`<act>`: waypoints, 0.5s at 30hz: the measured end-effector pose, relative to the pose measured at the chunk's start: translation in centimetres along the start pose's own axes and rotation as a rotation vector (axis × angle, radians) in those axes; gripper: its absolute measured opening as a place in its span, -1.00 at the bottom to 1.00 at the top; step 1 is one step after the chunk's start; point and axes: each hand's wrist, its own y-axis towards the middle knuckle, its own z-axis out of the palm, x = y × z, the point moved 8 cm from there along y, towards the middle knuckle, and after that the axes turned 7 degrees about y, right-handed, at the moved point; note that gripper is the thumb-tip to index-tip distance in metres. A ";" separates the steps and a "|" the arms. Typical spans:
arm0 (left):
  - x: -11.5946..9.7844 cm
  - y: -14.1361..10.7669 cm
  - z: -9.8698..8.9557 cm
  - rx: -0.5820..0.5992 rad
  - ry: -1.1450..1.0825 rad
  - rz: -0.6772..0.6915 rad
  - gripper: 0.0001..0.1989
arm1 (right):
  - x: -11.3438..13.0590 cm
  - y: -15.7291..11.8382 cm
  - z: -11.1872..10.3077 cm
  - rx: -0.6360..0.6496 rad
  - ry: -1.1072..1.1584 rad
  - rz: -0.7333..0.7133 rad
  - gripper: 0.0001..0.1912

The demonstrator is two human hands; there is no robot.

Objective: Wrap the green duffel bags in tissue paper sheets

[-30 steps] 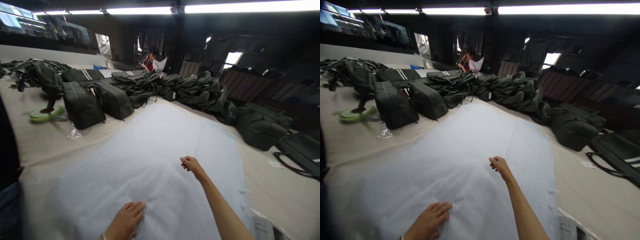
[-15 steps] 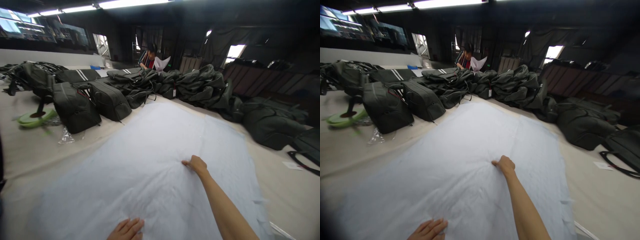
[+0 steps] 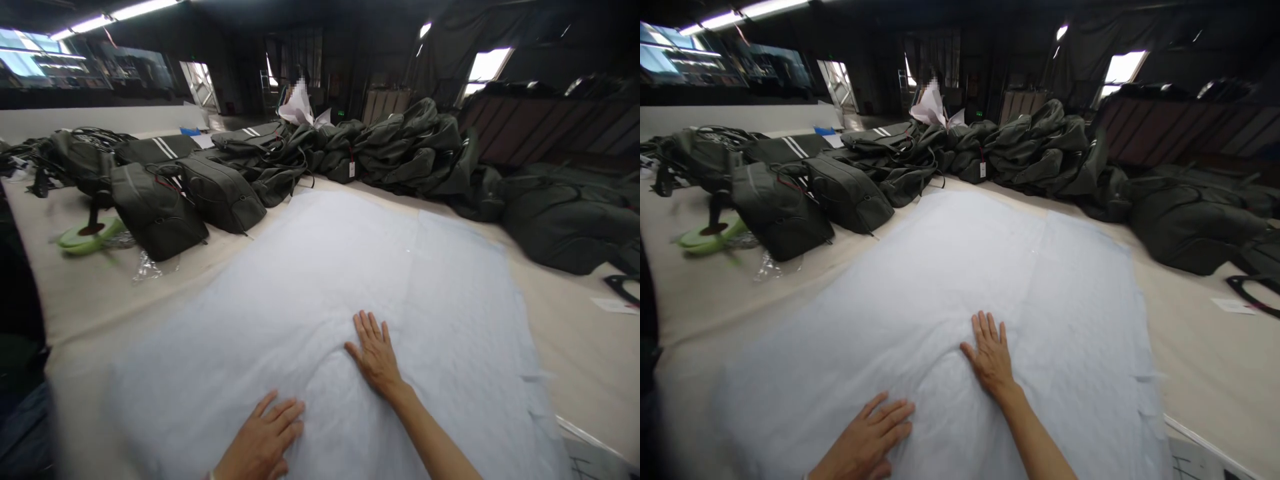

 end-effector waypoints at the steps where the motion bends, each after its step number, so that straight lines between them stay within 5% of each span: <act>1: -0.1 0.6 -0.3 0.024 -0.009 -0.028 -0.45 | -0.4 0.5 -0.4 -0.001 -0.014 0.001 -0.28; 11: 0.8 11.4 -3.9 -0.053 0.046 0.014 -0.46 | -6.6 8.5 -4.5 -0.060 -0.018 0.059 -0.28; 15: 0.3 12.6 -6.4 -0.067 0.039 0.029 -0.50 | -4.8 5.4 -9.6 -0.266 -0.013 0.104 -0.31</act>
